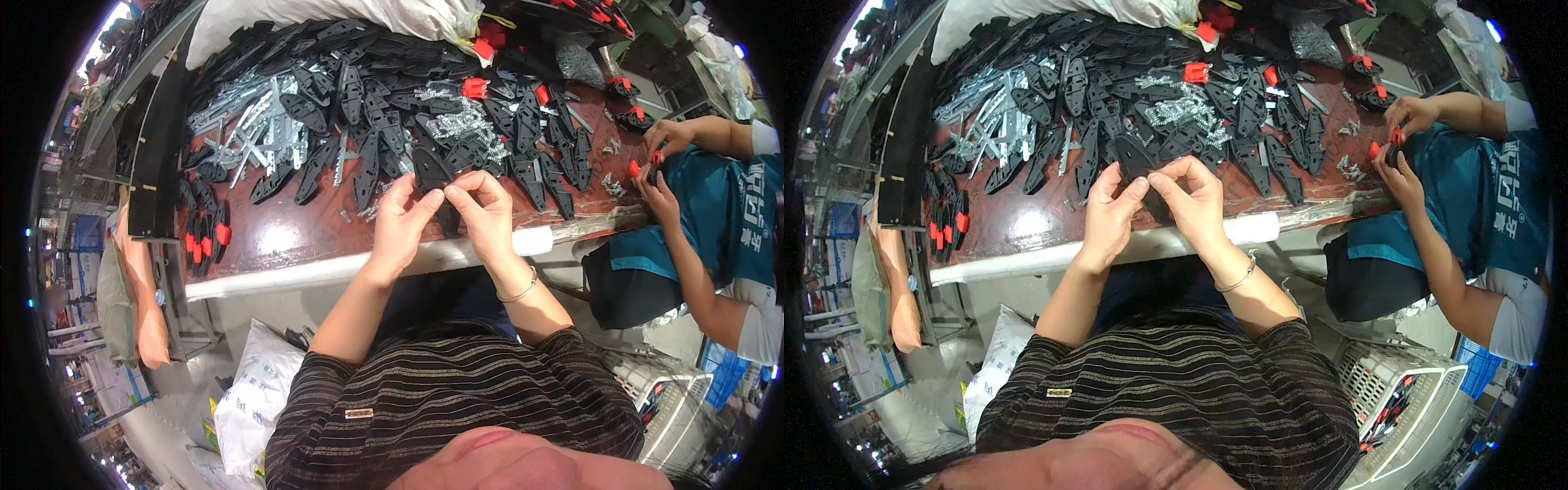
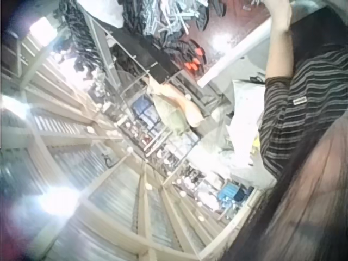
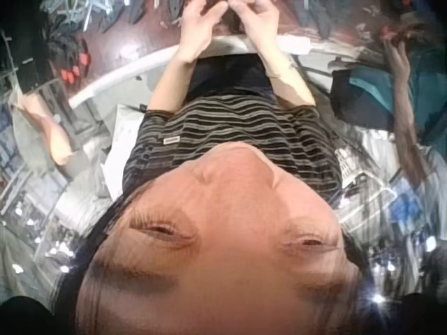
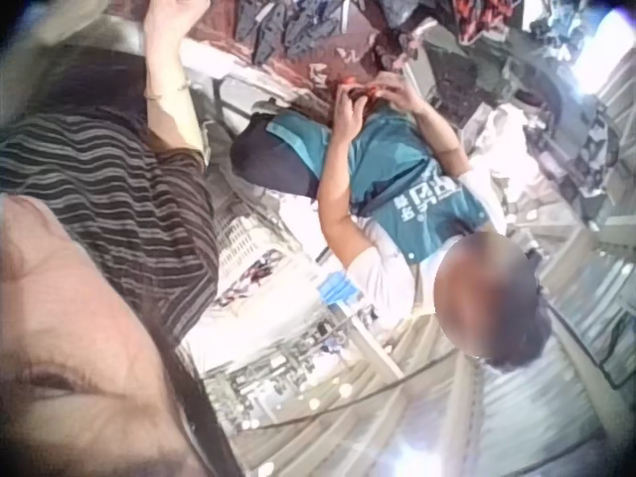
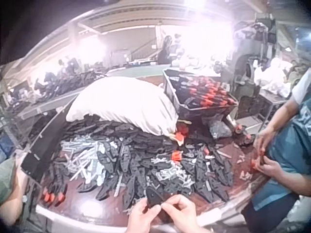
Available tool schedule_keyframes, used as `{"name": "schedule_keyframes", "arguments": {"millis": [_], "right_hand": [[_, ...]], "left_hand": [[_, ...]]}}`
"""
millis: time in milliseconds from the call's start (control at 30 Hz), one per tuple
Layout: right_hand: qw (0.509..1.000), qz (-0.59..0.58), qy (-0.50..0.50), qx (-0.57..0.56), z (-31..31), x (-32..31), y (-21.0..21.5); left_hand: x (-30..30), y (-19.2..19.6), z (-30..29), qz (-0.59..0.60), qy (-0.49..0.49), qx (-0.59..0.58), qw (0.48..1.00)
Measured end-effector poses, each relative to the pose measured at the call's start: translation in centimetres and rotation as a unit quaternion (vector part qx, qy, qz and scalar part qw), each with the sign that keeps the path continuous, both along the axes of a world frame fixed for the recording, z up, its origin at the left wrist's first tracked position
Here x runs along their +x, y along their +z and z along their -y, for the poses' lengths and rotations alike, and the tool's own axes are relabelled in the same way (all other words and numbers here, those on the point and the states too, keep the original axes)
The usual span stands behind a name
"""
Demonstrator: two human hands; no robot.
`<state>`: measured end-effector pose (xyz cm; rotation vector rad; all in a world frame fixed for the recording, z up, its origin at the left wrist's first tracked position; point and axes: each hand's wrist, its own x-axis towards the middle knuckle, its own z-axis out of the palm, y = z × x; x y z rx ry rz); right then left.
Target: The person repeatedly picks black plastic clips and red plastic caps from a table, inserts a metal screw into each clip, and secures the red cap onto the screw. The assembled units are placed back on the table. The person also briefly moves a white sack and a bag of parts on the table.
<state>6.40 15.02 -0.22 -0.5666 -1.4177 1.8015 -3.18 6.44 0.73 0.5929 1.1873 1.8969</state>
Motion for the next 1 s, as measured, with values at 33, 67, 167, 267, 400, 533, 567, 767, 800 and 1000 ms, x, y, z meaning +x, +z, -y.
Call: {"name": "schedule_keyframes", "arguments": {"millis": [33,67,167,267,400,533,567,767,800,1000], "right_hand": [[1.000,0.011,0.000,0.010,-0.4,-0.1,0.1],[0.999,0.031,0.025,0.025,-1.0,-0.1,0.3],[0.988,0.086,0.082,0.097,-4.6,-1.5,2.4],[0.929,0.124,-0.057,0.345,-12.3,-4.7,3.7],[0.748,0.317,-0.168,0.558,-21.0,-8.8,3.8],[0.701,0.399,-0.102,0.582,-23.2,-11.0,1.8],[0.709,0.379,-0.108,0.585,-23.1,-11.0,1.8],[0.877,0.218,-0.097,0.417,-16.9,-6.0,3.6],[0.940,0.174,-0.047,0.288,-14.8,-4.5,4.0],[0.983,-0.011,0.070,-0.170,-3.3,-0.4,1.1]], "left_hand": [[-0.7,-0.2,-0.1,0.001,-0.020,-0.005,1.000],[-1.5,-0.5,-0.3,0.003,-0.040,-0.010,0.999],[-3.2,-1.3,-0.9,0.060,-0.036,0.029,0.997],[-3.7,-1.0,-0.8,0.115,-0.033,0.070,0.990],[-3.9,-1.4,-1.6,0.105,-0.025,0.074,0.991],[-4.4,-1.7,-1.5,0.035,-0.015,0.028,0.999],[-4.3,-1.9,-1.3,0.035,-0.004,0.027,0.999],[-4.0,-2.4,-1.4,0.041,0.028,0.059,0.997],[-4.0,-2.3,-1.4,0.042,0.027,0.059,0.997],[-3.0,-1.2,-1.1,0.039,0.029,0.045,0.998]]}}
